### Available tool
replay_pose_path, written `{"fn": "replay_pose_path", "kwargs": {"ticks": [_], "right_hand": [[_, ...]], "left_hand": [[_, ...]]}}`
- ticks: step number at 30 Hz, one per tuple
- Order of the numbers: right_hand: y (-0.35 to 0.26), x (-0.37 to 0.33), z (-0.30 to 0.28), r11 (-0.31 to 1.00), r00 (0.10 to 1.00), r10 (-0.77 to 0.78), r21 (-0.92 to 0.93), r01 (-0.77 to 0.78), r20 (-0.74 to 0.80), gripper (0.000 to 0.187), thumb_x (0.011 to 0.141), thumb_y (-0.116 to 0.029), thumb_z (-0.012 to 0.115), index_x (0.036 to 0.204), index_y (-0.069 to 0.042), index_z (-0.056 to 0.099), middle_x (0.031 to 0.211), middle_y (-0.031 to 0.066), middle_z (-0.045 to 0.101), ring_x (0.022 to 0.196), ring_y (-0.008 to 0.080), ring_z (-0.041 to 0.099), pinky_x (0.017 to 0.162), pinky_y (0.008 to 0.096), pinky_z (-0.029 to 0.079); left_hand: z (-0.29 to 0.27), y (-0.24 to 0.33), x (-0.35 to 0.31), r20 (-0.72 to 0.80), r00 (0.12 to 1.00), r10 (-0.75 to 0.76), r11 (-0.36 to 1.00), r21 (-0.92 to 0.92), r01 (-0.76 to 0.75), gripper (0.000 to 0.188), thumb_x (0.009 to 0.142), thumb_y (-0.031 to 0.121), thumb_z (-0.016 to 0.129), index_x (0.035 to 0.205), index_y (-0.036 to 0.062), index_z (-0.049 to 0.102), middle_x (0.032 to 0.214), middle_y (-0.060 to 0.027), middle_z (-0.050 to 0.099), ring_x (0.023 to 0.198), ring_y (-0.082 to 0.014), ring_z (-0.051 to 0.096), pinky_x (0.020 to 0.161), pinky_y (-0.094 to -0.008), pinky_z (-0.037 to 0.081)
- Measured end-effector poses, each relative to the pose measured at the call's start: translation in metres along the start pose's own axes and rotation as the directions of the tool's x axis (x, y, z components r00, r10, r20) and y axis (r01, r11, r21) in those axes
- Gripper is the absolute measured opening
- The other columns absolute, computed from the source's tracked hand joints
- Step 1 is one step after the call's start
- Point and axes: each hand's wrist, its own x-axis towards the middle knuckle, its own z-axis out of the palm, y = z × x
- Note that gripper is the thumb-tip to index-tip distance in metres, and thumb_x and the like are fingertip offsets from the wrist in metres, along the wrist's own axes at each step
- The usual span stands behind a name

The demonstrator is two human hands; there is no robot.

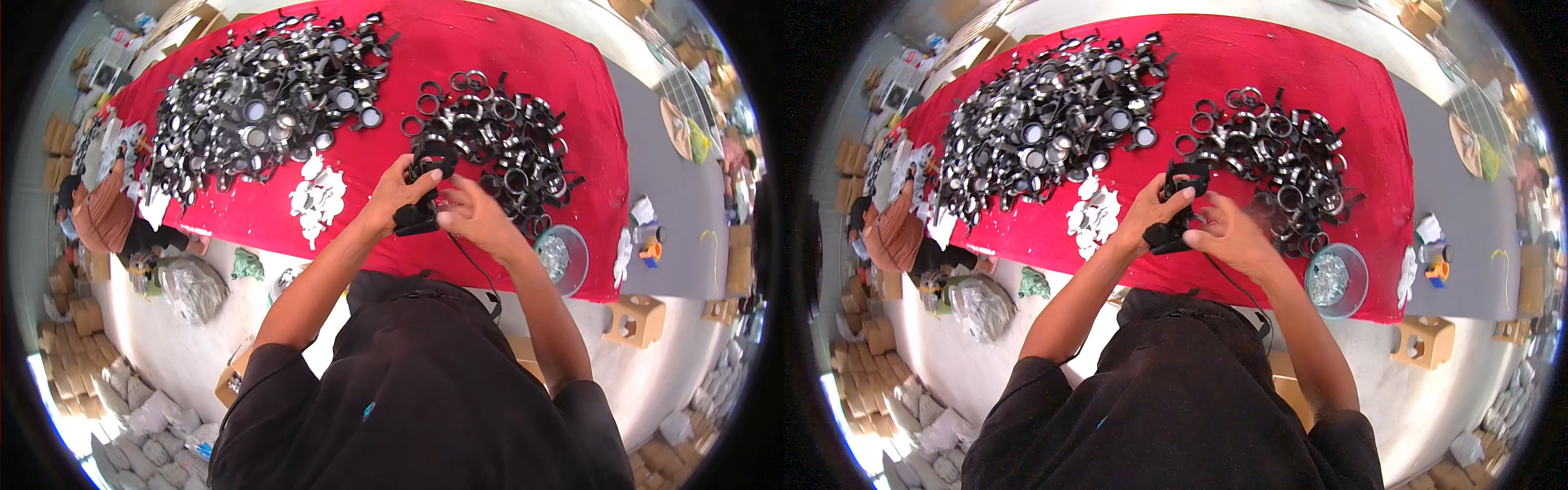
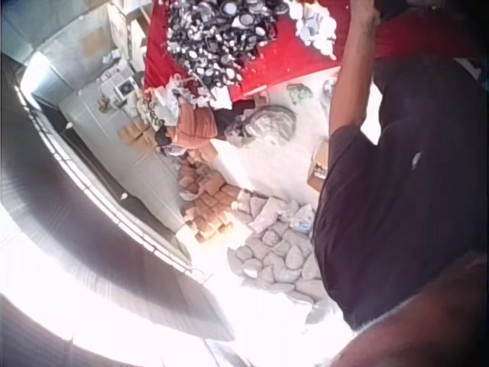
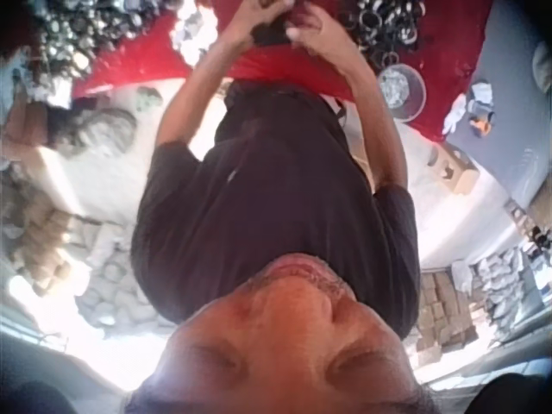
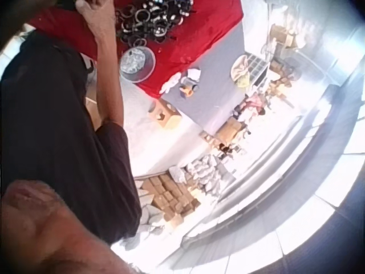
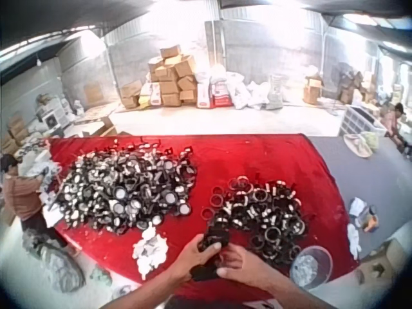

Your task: Assembling small caster wheels by attaching metal base plates and securing them with small screws.

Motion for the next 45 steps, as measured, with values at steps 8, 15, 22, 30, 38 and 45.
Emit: {"fn": "replay_pose_path", "kwargs": {"ticks": [8, 15, 22, 30, 38, 45], "right_hand": [[0.001, -0.024, 0.018, 0.915, 0.985, 0.148, 0.367, -0.169, 0.086, 0.092, 0.097, -0.061, 0.083, 0.162, -0.013, 0.040, 0.131, 0.0086, 0.068, 0.107, 0.0156, 0.073, 0.067, 0.0304, 0.062], [0.045, -0.047, 0.023, 0.899, 0.991, 0.133, 0.424, -0.113, -0.018, 0.087, 0.089, -0.061, 0.090, 0.147, -0.010, 0.051, 0.114, 0.0031, 0.070, 0.086, 0.0103, 0.072, 0.045, 0.0251, 0.046], [0.084, -0.076, 0.023, 0.864, 0.987, 0.140, 0.496, -0.086, -0.074, 0.044, 0.103, -0.028, 0.084, 0.135, -0.012, 0.058, 0.097, -0.0002, 0.070, 0.062, 0.0044, 0.060, 0.040, 0.0220, 0.037], [0.085, -0.101, 0.019, 0.642, 0.871, 0.377, 0.767, -0.001, -0.314, 0.039, 0.104, -0.034, 0.082, 0.127, -0.015, 0.058, 0.115, 0.0080, 0.076, 0.102, 0.0275, 0.082, 0.042, 0.0232, 0.038], [0.108, -0.088, 0.022, 0.602, 0.831, 0.466, 0.797, -0.046, -0.304, 0.038, 0.092, -0.027, 0.094, 0.114, -0.017, 0.065, 0.101, 0.0005, 0.073, 0.083, 0.0204, 0.077, 0.047, 0.0293, 0.041], [0.098, -0.087, 0.003, 0.598, 0.829, 0.437, 0.801, 0.022, -0.350, 0.052, 0.091, -0.005, 0.087, 0.136, -0.009, 0.061, 0.113, 0.0085, 0.076, 0.093, 0.0204, 0.078, 0.073, 0.0393, 0.066]], "left_hand": [[0.022, -0.029, -0.007, 0.193, 0.979, -0.059, 0.997, 0.050, 0.050, 0.054, 0.115, 0.056, 0.059, 0.137, 0.0068, 0.065, 0.111, -0.0064, 0.073, 0.099, -0.0151, 0.071, 0.087, -0.0348, 0.060], [0.038, -0.047, -0.016, 0.417, 0.895, -0.162, 0.981, 0.164, 0.101, 0.078, 0.115, 0.068, 0.046, 0.160, 0.0049, 0.053, 0.131, -0.0092, 0.068, 0.119, -0.0198, 0.066, 0.103, -0.0370, 0.056], [0.044, -0.080, -0.027, 0.361, 0.919, -0.155, 0.915, 0.404, -0.004, 0.094, 0.114, 0.069, 0.049, 0.179, 0.0085, 0.020, 0.156, -0.0171, 0.057, 0.129, -0.0238, 0.064, 0.113, -0.0394, 0.052], [0.039, -0.085, -0.018, 0.098, 0.956, -0.278, 0.955, 0.130, 0.265, 0.094, 0.107, 0.078, 0.052, 0.166, 0.0044, 0.047, 0.147, -0.0325, 0.063, 0.080, -0.0256, 0.076, 0.073, -0.0355, 0.061], [0.088, -0.090, -0.029, 0.077, 0.976, 0.204, 0.867, 0.448, -0.217, 0.069, 0.120, 0.056, 0.041, 0.156, 0.0000, 0.057, 0.127, -0.0166, 0.075, 0.096, -0.0214, 0.076, 0.085, -0.0373, 0.059], [0.101, -0.099, 0.000, 0.136, 0.963, -0.231, 0.972, -0.011, 0.235, 0.088, 0.116, 0.071, 0.031, 0.155, -0.0045, 0.055, 0.139, -0.0199, 0.070, 0.120, -0.0268, 0.071, 0.098, -0.0400, 0.057]]}}
